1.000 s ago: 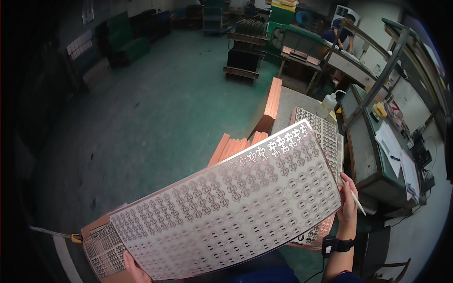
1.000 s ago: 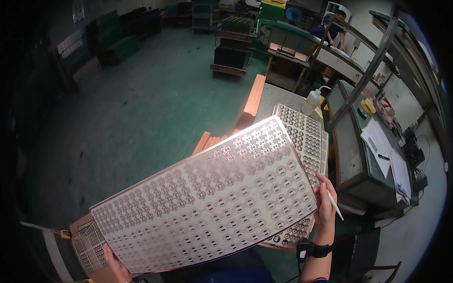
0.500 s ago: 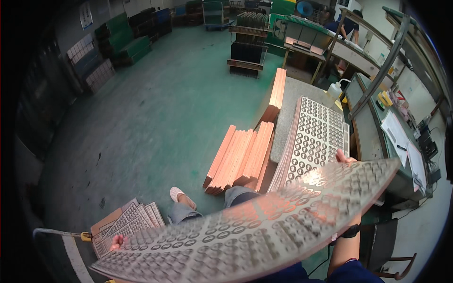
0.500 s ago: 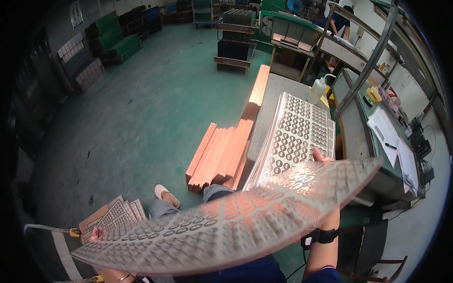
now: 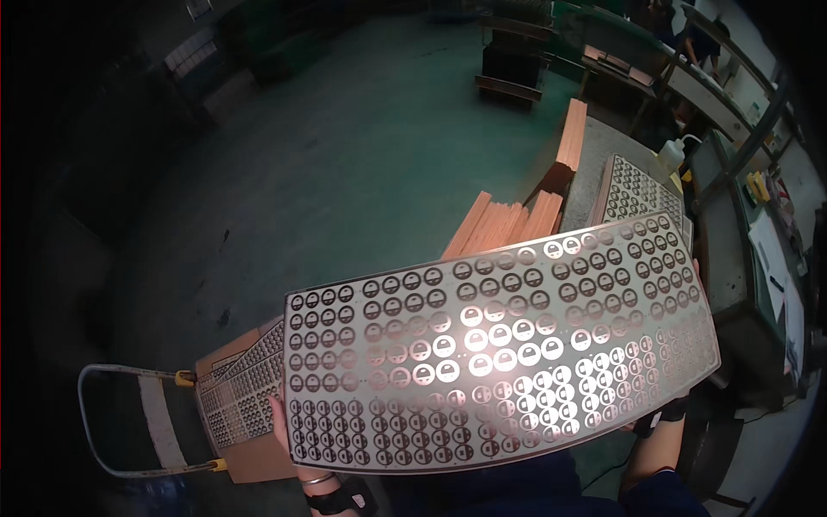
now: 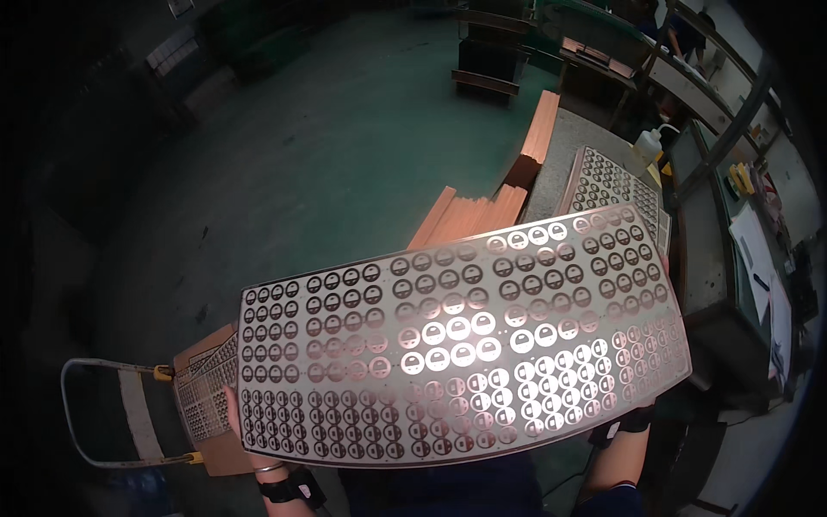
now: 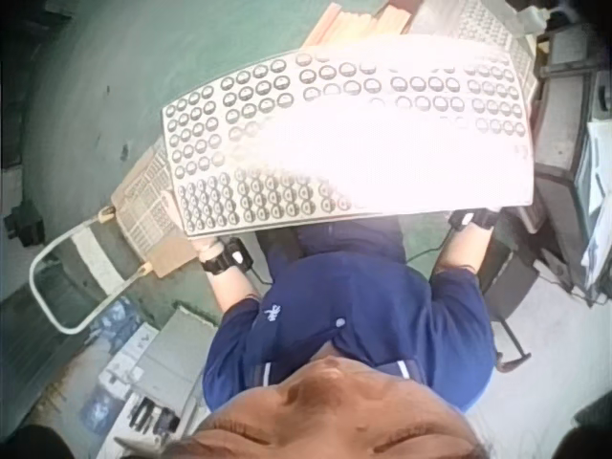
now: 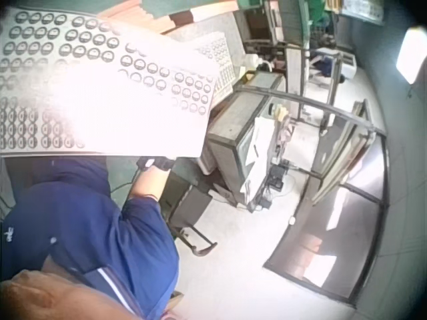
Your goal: Inspecting and marking specific components on large metal sheets using a stylus.
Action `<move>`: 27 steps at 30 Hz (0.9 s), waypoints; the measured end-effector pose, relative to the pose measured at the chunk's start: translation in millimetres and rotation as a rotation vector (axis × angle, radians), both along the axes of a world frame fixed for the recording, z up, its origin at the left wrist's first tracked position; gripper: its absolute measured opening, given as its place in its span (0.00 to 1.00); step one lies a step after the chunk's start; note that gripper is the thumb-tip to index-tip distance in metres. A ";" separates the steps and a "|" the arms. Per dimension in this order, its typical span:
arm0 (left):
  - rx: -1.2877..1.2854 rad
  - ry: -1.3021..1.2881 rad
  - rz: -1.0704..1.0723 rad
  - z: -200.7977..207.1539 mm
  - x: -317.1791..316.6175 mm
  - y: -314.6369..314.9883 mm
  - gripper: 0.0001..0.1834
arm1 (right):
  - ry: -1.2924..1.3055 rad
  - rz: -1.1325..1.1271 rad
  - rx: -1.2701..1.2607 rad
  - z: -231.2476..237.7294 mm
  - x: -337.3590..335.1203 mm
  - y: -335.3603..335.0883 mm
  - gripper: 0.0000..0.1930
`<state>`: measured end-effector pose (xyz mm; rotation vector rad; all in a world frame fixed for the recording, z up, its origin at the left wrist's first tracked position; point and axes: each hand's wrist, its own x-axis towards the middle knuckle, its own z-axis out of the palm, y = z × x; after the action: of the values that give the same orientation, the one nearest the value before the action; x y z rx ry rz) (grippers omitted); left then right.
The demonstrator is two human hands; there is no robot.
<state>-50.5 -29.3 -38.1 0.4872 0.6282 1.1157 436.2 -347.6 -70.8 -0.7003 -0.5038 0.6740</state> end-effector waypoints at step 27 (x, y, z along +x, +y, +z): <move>0.168 0.141 -0.093 16.6 61.2 -25.8 0.25 | 0.563 -0.335 -0.059 -1.2 18.3 63.7 0.20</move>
<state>10.7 -55.2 -21.6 0.7381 0.6306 1.0562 454.6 -283.8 -71.9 -0.5976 0.1508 0.5386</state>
